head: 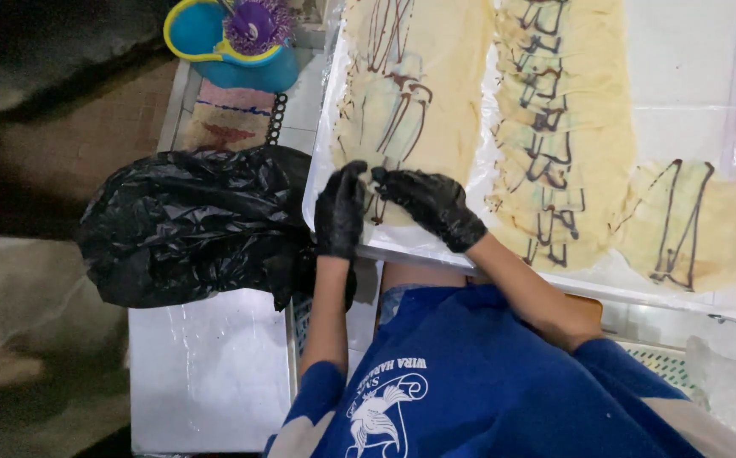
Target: Rolling thin crepes with chocolate drizzle into cylinders on a tray
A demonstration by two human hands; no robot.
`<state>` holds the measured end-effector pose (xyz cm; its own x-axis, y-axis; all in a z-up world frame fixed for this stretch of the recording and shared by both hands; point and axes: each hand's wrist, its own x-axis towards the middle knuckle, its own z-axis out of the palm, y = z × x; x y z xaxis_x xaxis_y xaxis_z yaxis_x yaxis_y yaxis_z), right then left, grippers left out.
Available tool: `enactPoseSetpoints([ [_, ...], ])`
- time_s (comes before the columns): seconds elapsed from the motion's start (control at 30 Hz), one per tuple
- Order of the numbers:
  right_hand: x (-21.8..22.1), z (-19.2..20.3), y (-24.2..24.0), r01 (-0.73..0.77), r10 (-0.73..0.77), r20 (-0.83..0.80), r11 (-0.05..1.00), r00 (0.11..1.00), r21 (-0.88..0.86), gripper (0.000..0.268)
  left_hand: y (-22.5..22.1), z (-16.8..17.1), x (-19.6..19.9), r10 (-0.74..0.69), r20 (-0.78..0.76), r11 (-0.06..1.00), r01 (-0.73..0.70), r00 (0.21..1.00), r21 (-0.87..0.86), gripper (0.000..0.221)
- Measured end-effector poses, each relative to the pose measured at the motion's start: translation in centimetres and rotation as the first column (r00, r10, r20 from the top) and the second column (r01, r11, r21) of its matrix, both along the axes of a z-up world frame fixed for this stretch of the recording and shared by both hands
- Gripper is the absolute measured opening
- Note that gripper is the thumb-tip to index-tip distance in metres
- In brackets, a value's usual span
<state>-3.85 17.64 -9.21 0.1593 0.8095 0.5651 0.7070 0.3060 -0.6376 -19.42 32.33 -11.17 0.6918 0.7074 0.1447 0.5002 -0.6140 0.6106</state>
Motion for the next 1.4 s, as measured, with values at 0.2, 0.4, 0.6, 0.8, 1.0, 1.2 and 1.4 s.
enactPoseSetpoints([
  [0.2,-6.5,-2.1,-4.7,0.038,-0.104,0.421,0.986,0.901,0.162,0.034,-8.1,-4.7,-6.3,0.42,0.366,0.716,-0.054,0.83,-0.696,0.039],
  [0.4,-8.0,-22.0,-11.4,-0.718,0.729,-0.591,0.611,0.346,0.333,0.086,-10.6,-8.3,-9.5,0.854,0.122,0.082,0.101,0.506,-0.991,0.029],
  [0.6,-13.2,-34.2,-14.6,0.485,-0.546,-0.148,0.817,0.825,-0.312,0.036,-11.1,1.3,-8.7,0.899,-0.167,-0.294,0.274,0.405,-0.916,0.028],
  [0.8,-11.7,-13.8,-10.8,0.194,-0.637,-0.734,0.771,0.236,-0.607,0.026,-12.3,3.5,-9.7,0.857,-0.175,-0.372,0.348,0.485,-0.861,0.027],
  [1.0,-11.5,-0.3,-11.8,0.2,-0.438,-0.835,0.833,-0.332,-0.516,0.031,-19.0,4.5,-7.1,0.952,0.097,0.047,0.178,0.29,-0.983,0.049],
  [1.2,-6.9,10.3,-15.6,0.435,-0.629,-0.769,0.663,-0.118,-0.609,0.028,-19.7,10.5,-4.0,0.852,0.418,0.455,-0.052,0.315,-0.889,0.054],
  [1.4,3.3,8.6,-26.6,0.63,-0.765,-0.637,0.449,-0.097,-0.634,0.021,-22.8,9.5,5.2,0.521,0.323,0.541,-0.013,0.79,-0.841,0.052],
])
